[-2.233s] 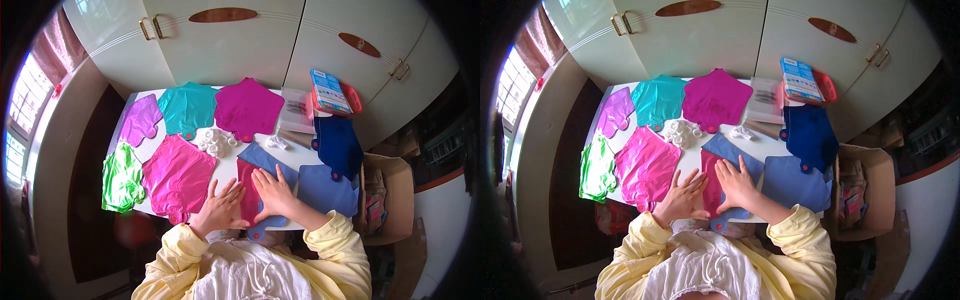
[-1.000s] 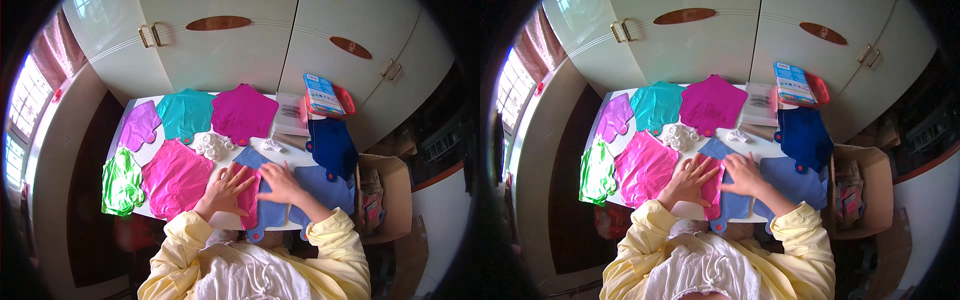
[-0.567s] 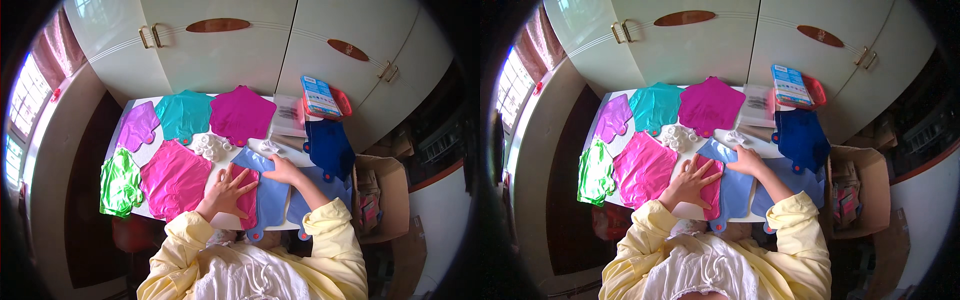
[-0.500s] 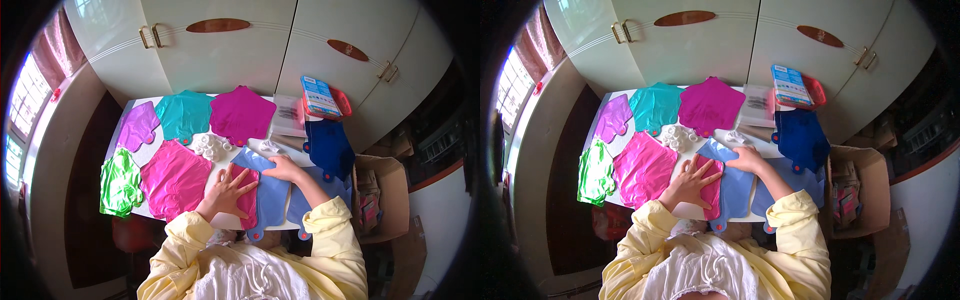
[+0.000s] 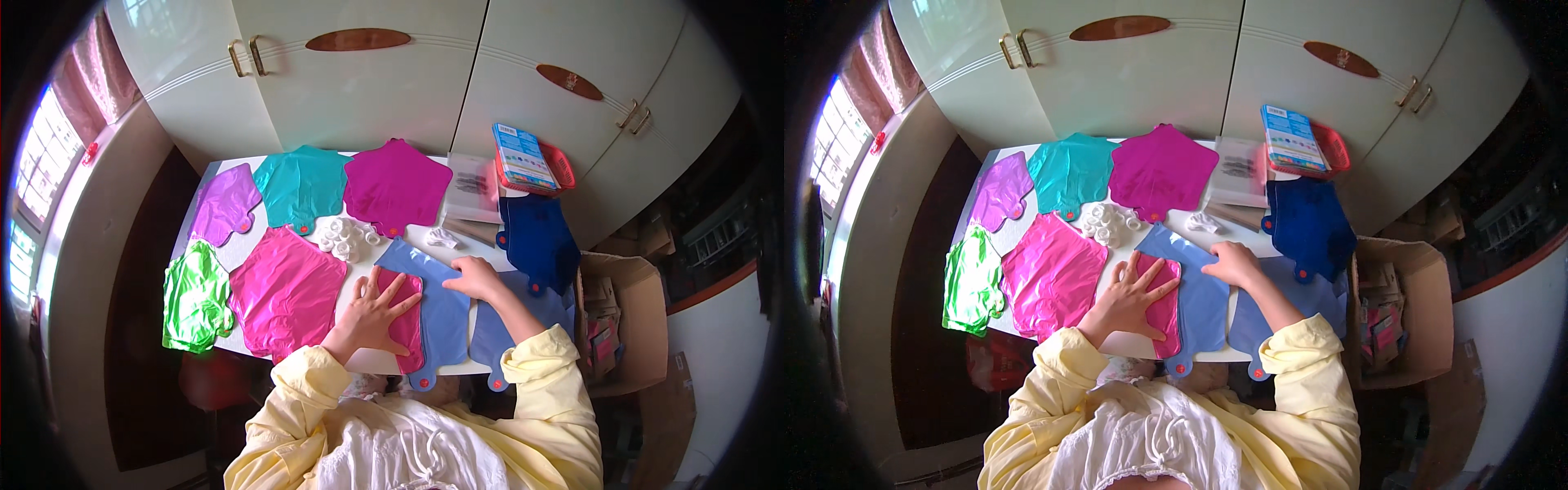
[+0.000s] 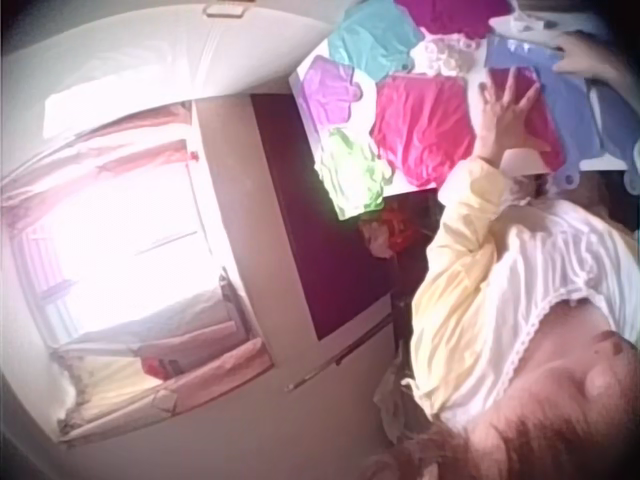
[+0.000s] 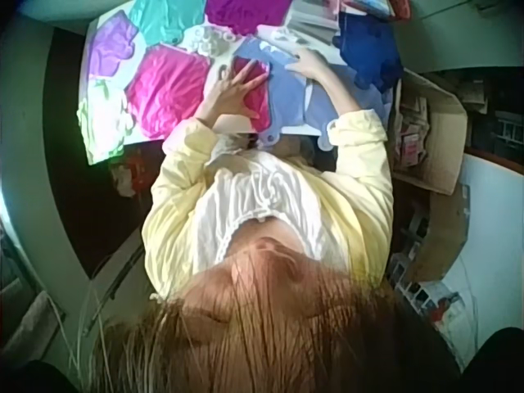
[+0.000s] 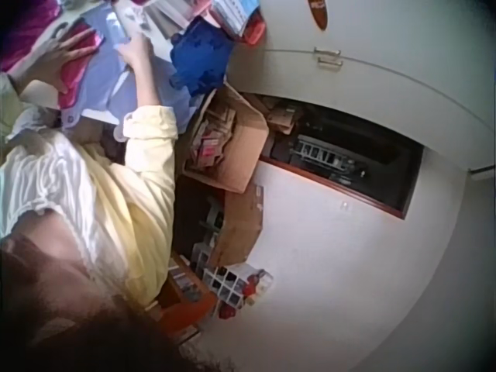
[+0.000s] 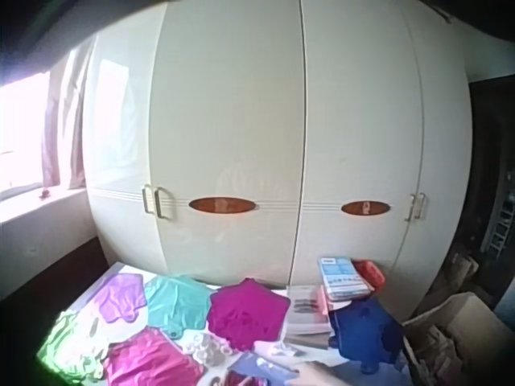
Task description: Folding colored fabric samples and inserting them into cardboard packaging sleeves.
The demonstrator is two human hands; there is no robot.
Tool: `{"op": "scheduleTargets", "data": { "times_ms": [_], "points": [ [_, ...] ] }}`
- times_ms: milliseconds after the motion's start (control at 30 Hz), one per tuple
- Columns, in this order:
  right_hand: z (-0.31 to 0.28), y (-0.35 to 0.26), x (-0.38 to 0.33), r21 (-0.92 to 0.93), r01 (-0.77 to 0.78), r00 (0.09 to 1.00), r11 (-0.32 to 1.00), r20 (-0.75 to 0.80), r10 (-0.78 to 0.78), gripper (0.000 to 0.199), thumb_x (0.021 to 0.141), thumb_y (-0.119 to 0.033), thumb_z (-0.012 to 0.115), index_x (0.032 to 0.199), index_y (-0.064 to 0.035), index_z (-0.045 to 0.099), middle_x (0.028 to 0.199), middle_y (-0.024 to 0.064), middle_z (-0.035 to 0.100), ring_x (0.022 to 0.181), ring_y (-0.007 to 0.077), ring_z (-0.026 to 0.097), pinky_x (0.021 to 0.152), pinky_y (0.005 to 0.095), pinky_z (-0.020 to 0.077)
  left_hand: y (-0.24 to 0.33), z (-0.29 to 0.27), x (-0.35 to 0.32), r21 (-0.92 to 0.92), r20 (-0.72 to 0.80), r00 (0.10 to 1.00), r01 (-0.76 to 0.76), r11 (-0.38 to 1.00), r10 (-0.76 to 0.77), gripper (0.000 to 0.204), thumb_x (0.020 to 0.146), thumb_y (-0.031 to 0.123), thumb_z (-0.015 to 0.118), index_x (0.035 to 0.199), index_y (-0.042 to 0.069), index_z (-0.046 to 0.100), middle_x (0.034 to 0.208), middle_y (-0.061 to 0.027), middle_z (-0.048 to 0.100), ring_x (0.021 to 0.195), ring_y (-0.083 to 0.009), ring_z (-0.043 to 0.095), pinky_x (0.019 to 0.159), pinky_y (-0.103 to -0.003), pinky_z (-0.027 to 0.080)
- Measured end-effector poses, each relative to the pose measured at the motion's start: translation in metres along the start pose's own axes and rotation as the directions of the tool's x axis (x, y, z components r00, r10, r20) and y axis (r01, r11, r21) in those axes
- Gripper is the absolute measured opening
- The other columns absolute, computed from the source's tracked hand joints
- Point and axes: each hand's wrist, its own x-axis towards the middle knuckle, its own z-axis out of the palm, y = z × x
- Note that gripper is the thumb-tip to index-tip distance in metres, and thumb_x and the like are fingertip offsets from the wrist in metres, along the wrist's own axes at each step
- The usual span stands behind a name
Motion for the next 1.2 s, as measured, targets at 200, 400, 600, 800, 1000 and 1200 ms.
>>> {"op": "scheduleTargets", "data": {
  "times_ms": [200,400,600,800,1000,1200],
  "points": [
    [0.018,0.003,-0.013,0.060,0.038,0.951,0.998,-0.310,-0.018,0.034,0.071,-0.028,0.074,0.089,-0.0022,0.059,0.085,0.0203,0.065,0.082,0.0382,0.063,0.072,0.0424,0.0498,0.000,-0.002,0.001,-0.012,-0.003,1.000,0.021,1.000,-0.021,0.108,0.053,0.073,0.067,0.144,0.032,0.029,0.150,-0.0150,0.024,0.134,-0.0520,0.014,0.104,-0.063,0.019],
    [0.027,0.002,-0.059,-0.042,0.022,0.975,0.999,-0.218,-0.030,0.037,0.077,-0.025,0.069,0.096,0.0006,0.052,0.080,0.0242,0.063,0.077,0.0418,0.062,0.068,0.0496,0.0495,0.000,-0.001,0.002,-0.026,0.007,1.000,0.030,0.999,-0.030,0.109,0.052,0.073,0.068,0.144,0.032,0.028,0.150,-0.0145,0.024,0.135,-0.0511,0.013,0.106,-0.061,0.017],
    [0.051,-0.036,-0.102,0.053,0.137,0.956,0.989,-0.267,-0.119,0.051,0.089,-0.023,0.056,0.125,0.0066,0.037,0.121,0.0323,0.046,0.108,0.0458,0.049,0.089,0.0467,0.0436,0.000,-0.001,0.002,-0.040,0.010,0.999,0.038,0.998,-0.038,0.109,0.052,0.073,0.068,0.145,0.030,0.029,0.150,-0.0143,0.023,0.136,-0.0503,0.012,0.107,-0.061,0.016],
    [0.099,-0.050,-0.100,0.119,0.362,0.873,0.925,-0.392,-0.291,0.060,0.090,-0.013,0.047,0.139,0.0093,0.021,0.143,0.0360,0.017,0.134,0.0480,0.020,0.110,0.0472,0.0236,-0.002,0.001,0.003,-0.002,0.036,0.998,0.043,0.999,-0.042,0.113,0.053,0.076,0.065,0.145,0.021,0.029,0.151,-0.0117,0.022,0.136,-0.0505,0.011,0.106,-0.061,0.017],
    [0.089,-0.062,-0.098,-0.060,0.311,0.885,0.948,-0.346,-0.312,0.061,0.088,-0.012,0.049,0.138,0.0097,0.023,0.143,0.0343,0.019,0.133,0.0487,0.022,0.108,0.0489,0.0247,-0.002,0.000,0.002,0.002,0.059,0.997,0.052,0.999,-0.052,0.116,0.052,0.075,0.066,0.146,0.018,0.027,0.151,-0.0123,0.022,0.136,-0.0501,0.010,0.105,-0.062,0.017],
    [0.081,-0.045,-0.102,0.289,0.290,0.853,0.913,-0.510,-0.110,0.073,0.079,-0.016,0.065,0.137,0.0061,0.026,0.130,0.0305,0.043,0.116,0.0428,0.048,0.095,0.0437,0.0420,-0.001,-0.002,0.003,-0.046,0.060,0.997,0.059,0.997,-0.056,0.120,0.052,0.073,0.068,0.148,0.019,0.020,0.151,-0.0140,0.021,0.137,-0.0493,0.007,0.107,-0.061,0.014]
  ]
}}
